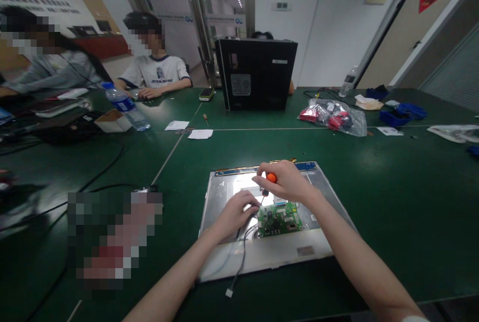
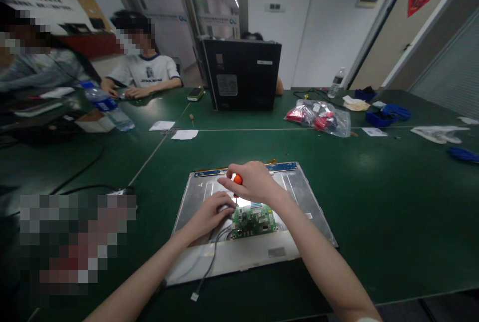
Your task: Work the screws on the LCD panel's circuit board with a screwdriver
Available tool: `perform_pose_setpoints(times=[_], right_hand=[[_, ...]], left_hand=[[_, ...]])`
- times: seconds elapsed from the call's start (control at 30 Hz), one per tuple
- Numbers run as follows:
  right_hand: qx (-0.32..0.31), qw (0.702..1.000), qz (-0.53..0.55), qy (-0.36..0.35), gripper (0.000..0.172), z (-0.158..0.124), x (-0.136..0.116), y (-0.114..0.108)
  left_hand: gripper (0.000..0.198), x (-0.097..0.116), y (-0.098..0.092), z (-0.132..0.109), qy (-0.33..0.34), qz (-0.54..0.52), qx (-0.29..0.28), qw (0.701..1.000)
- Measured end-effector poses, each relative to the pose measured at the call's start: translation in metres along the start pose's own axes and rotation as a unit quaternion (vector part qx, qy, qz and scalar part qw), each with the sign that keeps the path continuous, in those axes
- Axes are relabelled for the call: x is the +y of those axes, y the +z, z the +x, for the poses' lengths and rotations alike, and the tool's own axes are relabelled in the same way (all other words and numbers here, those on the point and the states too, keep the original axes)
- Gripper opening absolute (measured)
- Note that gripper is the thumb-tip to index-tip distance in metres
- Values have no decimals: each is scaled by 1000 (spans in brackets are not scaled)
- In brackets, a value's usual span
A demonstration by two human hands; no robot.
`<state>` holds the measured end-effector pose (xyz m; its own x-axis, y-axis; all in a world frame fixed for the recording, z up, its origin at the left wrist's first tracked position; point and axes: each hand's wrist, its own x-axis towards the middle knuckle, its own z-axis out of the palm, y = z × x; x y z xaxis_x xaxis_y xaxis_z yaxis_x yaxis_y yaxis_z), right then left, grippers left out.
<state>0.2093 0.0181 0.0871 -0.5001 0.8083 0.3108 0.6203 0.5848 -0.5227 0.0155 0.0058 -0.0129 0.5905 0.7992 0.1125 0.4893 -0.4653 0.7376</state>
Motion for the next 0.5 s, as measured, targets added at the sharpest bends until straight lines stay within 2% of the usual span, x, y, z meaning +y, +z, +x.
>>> perform_pose_setpoints(times=[0.5], right_hand=[[-3, 997, -51, -50, 46, 1, -3, 13]], left_hand=[[9, -8, 5, -1, 5, 10, 5, 1000]])
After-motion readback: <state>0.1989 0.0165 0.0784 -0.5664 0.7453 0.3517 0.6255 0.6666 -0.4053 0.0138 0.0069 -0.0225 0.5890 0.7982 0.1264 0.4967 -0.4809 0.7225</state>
